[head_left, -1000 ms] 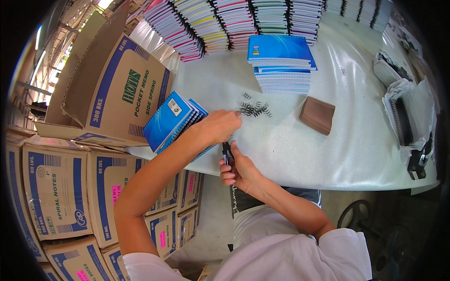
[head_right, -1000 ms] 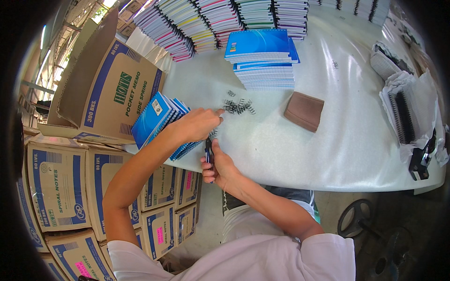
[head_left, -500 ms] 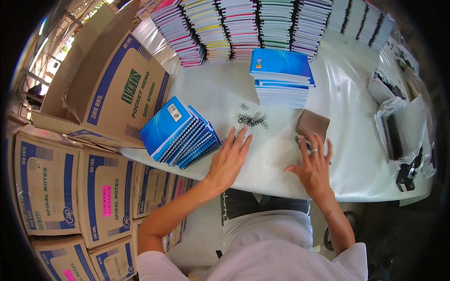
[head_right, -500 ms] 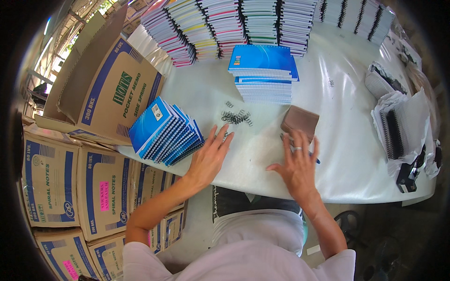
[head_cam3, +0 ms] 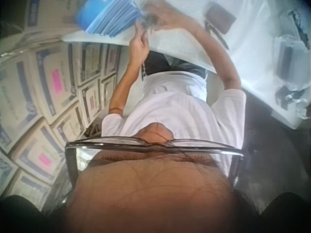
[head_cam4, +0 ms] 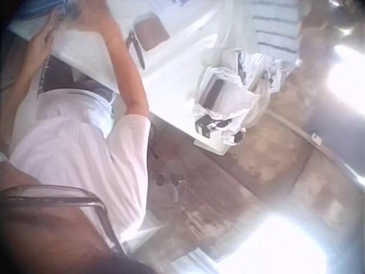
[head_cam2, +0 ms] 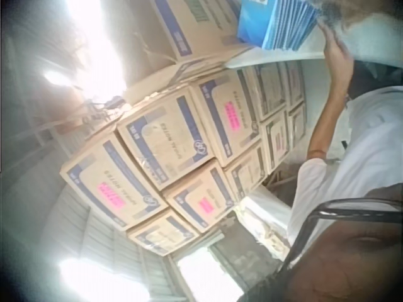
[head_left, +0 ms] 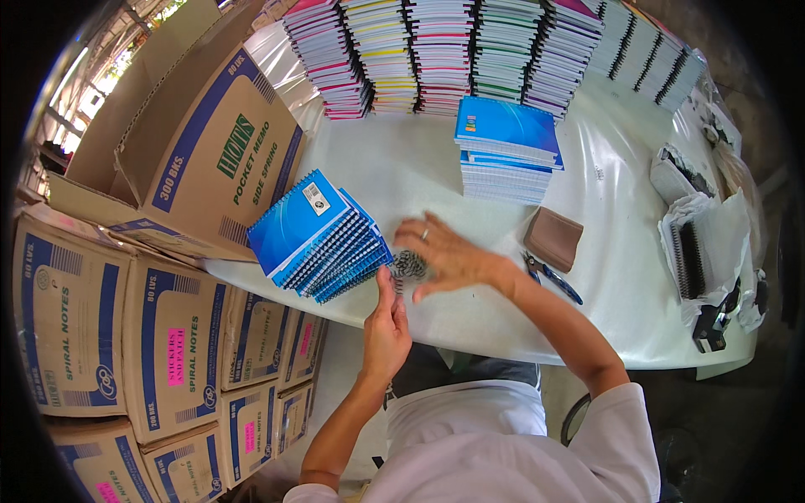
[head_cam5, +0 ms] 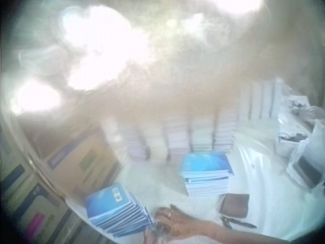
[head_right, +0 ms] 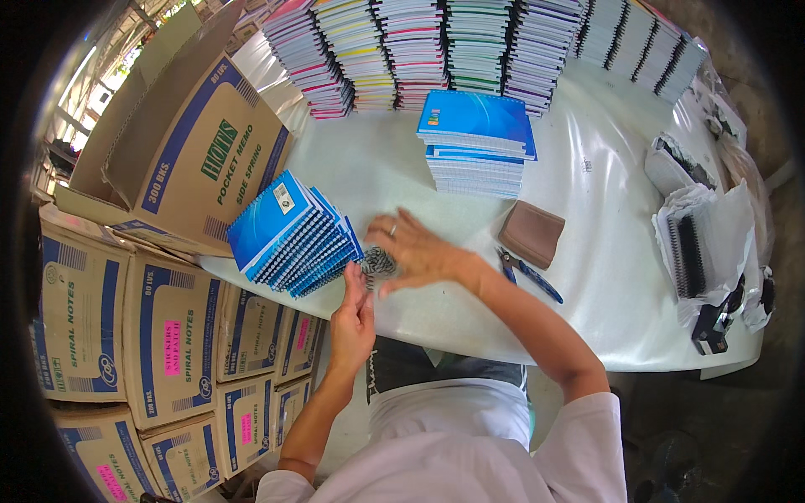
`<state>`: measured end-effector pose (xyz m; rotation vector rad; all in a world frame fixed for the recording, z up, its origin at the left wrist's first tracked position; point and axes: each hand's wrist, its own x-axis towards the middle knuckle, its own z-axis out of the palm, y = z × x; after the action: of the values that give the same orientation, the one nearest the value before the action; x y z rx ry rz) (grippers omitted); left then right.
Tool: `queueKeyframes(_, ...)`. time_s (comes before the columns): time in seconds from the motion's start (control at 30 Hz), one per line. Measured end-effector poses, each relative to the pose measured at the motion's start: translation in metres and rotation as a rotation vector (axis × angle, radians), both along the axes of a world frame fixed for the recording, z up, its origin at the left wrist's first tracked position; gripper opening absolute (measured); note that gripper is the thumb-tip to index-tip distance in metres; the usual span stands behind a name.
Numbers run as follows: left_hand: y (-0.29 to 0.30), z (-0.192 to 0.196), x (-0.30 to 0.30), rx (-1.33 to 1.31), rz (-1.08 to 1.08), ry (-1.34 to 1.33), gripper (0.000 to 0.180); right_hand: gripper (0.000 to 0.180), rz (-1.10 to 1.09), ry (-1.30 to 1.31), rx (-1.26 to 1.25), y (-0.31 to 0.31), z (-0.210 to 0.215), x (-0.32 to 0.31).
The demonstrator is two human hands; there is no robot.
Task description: The person threads a metal coil through the punched holes of a stack of papers and covers, then uses pliers to trim and crimp the ends of the coil to secure the notebook.
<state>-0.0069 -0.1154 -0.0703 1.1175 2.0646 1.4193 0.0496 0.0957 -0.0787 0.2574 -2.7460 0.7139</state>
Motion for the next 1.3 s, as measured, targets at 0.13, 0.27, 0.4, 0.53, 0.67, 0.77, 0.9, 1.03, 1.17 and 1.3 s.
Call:
queueKeyframes(0.13,0.002,0.008,0.004,-0.122,-0.081,-0.017,0.064,0.048,-0.086,0.041,0.077,-0.042,0.001,0.021)
queueKeyframes(0.27,-0.002,0.025,0.004,-0.248,-0.213,-0.075,0.065,0.039,-0.149,0.002,0.281,-0.043,0.005,0.043)
queueKeyframes(0.4,0.015,0.011,0.014,-0.090,-0.241,0.041,0.067,0.034,-0.182,0.065,0.316,-0.034,0.001,0.054)
queueKeyframes(0.53,0.056,0.041,0.024,-0.073,-0.293,-0.088,0.067,0.028,-0.351,0.061,0.084,-0.009,0.022,0.076)
queueKeyframes(0.67,0.106,0.072,0.042,0.107,-0.394,0.043,0.073,0.021,-0.538,0.123,-0.245,0.025,0.068,0.118)
queueKeyframes(0.77,0.140,0.104,0.061,0.233,-0.416,0.140,0.076,0.020,-0.726,0.183,-0.333,0.080,0.095,0.163)
queueKeyframes(0.9,0.149,0.110,0.074,0.221,-0.540,0.165,0.080,0.028,-1.074,0.044,0.061,0.207,0.141,0.260)
queueKeyframes(1.03,0.131,0.088,0.075,0.187,-0.538,0.177,0.079,0.040,-1.234,-0.203,0.391,0.299,0.168,0.369)
queueKeyframes(1.17,0.109,0.066,0.064,0.108,-0.433,0.109,0.074,0.050,-1.258,-0.604,0.161,0.329,0.160,0.383)
queueKeyframes(1.3,0.096,0.060,0.063,0.066,-0.387,0.071,0.071,0.059,-1.270,-0.692,0.292,0.352,0.135,0.435)
